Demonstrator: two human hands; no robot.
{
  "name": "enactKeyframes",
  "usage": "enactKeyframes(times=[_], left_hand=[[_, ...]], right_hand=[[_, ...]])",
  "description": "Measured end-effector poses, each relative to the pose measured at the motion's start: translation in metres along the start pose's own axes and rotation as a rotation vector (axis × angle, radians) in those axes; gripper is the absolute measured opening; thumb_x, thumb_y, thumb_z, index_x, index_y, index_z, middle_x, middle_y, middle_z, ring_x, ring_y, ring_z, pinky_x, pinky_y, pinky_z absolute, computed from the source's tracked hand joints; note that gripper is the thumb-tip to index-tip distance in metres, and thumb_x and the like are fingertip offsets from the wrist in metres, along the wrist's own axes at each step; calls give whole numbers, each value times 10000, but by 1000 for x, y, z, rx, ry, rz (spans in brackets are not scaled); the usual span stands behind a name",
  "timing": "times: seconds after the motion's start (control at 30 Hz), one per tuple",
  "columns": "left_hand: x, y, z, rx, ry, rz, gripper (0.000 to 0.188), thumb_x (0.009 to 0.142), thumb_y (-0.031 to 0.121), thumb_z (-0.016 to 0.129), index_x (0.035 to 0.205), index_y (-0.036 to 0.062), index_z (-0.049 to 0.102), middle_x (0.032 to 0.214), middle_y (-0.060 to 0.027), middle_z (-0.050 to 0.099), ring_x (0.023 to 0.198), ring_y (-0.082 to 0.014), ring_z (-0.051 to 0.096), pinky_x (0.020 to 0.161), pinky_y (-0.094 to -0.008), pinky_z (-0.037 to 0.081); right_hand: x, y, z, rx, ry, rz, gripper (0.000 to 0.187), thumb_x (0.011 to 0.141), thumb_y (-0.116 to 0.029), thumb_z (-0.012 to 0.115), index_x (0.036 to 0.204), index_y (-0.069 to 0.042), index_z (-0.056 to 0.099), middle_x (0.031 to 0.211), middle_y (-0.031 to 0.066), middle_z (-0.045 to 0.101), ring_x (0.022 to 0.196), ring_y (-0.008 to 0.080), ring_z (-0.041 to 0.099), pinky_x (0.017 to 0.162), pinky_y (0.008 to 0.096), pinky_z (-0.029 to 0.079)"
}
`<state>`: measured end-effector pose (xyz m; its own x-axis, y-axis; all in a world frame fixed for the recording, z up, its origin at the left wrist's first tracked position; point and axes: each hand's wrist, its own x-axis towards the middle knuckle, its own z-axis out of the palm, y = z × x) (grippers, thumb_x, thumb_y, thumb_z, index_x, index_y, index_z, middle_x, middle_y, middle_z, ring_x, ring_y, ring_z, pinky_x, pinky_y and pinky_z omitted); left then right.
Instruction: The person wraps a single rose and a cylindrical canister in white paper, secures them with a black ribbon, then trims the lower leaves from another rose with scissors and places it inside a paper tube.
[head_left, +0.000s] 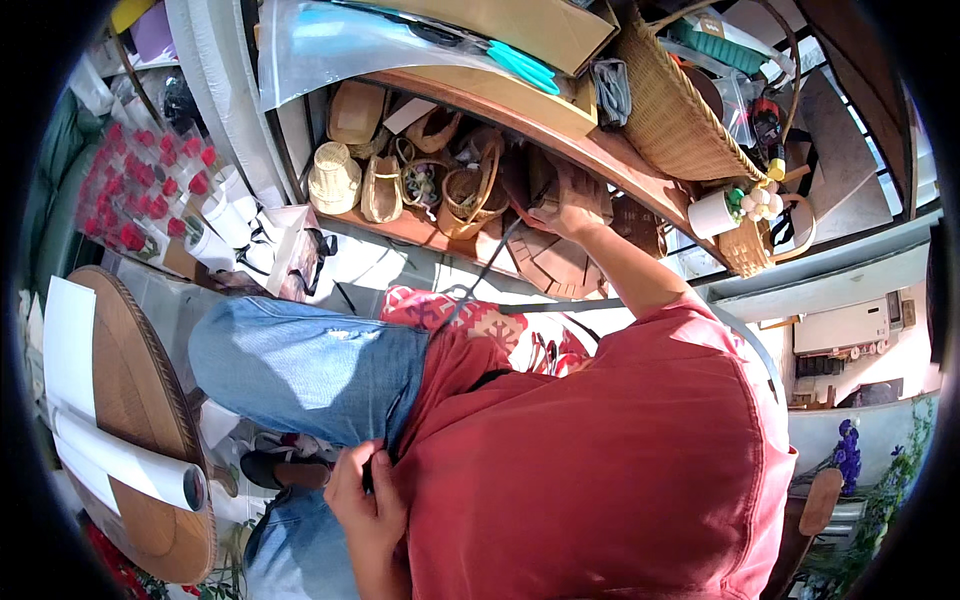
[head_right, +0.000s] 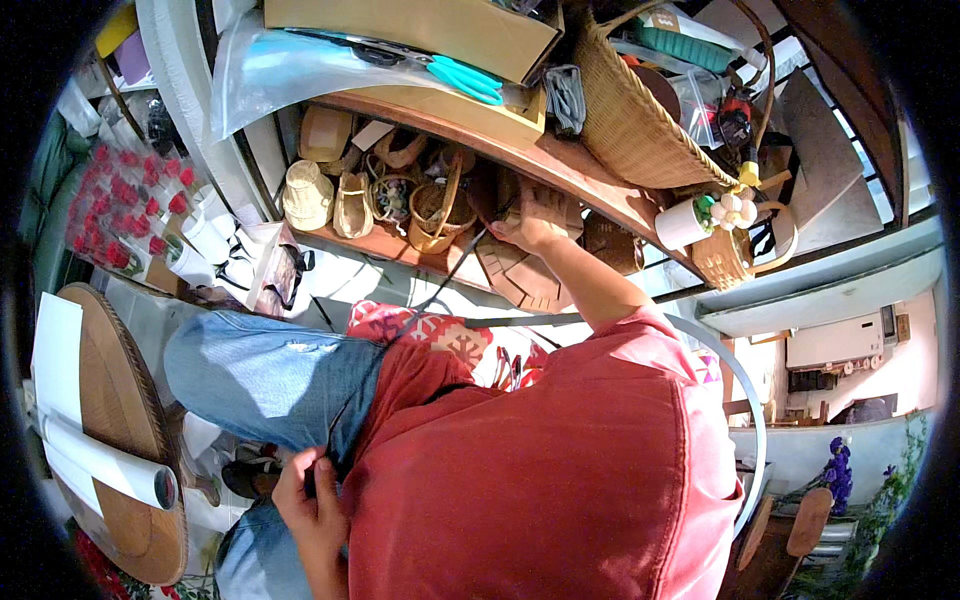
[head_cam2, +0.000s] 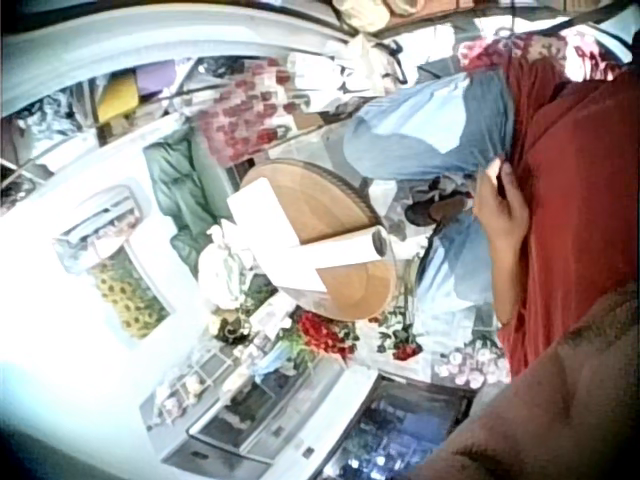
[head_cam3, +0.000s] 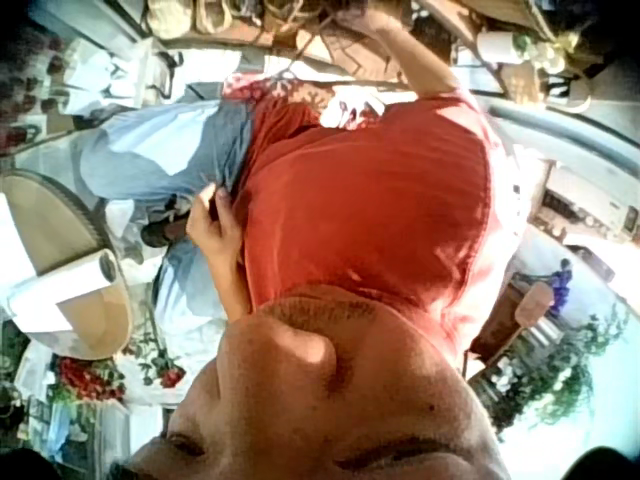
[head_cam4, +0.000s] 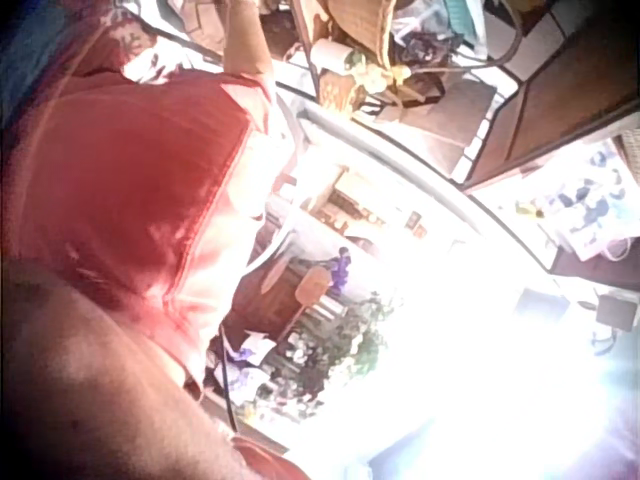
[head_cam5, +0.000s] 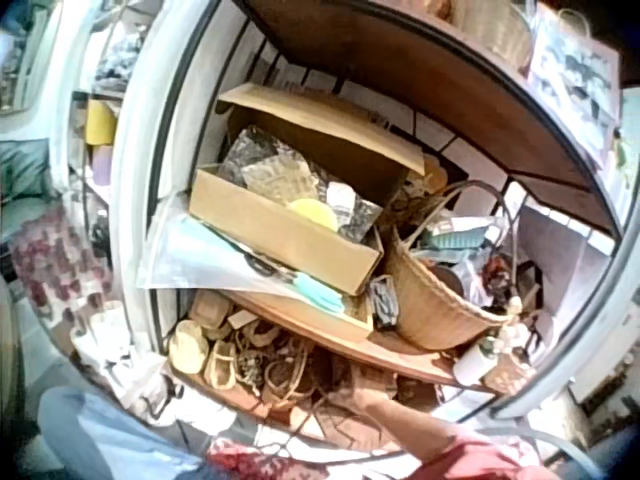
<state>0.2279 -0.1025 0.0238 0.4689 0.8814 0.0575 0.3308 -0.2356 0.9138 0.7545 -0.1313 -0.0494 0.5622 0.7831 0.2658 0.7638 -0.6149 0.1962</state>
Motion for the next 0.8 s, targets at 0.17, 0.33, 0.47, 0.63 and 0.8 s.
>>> enactKeyframes(times=[0.17,0.33,0.47,0.63,0.8], left_hand=[[-15,7,-38,148,43,-64,50,911,-11,626,940,-20,665,811,-168,644,710,-322,635,664,-369,492],[-41,0,-80,300,61,-162,59,871,-42,645,917,-8,655,780,-172,621,660,-354,609,594,-380,466],[-77,-2,-92,321,282,-266,72,879,-47,636,932,-1,648,771,-164,621,639,-325,602,591,-367,463],[-153,-7,-122,491,439,-460,48,912,-45,585,926,-32,629,806,-154,639,689,-309,628,656,-361,501],[-232,-51,-184,508,552,-679,138,1025,58,543,962,-51,602,769,-51,568,701,-119,489,622,-272,420]], right_hand=[[36,9,25,90,-307,-28,1067,718,-538,820,1583,-148,333,1569,233,388,1461,395,370,1211,485,320],[45,17,-24,441,-448,-62,1160,695,-626,837,1582,-74,335,1607,237,350,1492,367,338,1231,445,295],[68,50,60,1,-299,-159,1051,760,-644,782,1545,-63,395,1527,254,449,1413,413,432,1176,490,352],[93,76,114,0,-61,-353,748,876,-549,695,1487,-180,472,1196,269,639,1120,465,619,944,565,509],[80,96,100,-106,59,-406,472,951,-424,652,1364,-208,577,1112,260,648,1020,464,644,852,591,533]])
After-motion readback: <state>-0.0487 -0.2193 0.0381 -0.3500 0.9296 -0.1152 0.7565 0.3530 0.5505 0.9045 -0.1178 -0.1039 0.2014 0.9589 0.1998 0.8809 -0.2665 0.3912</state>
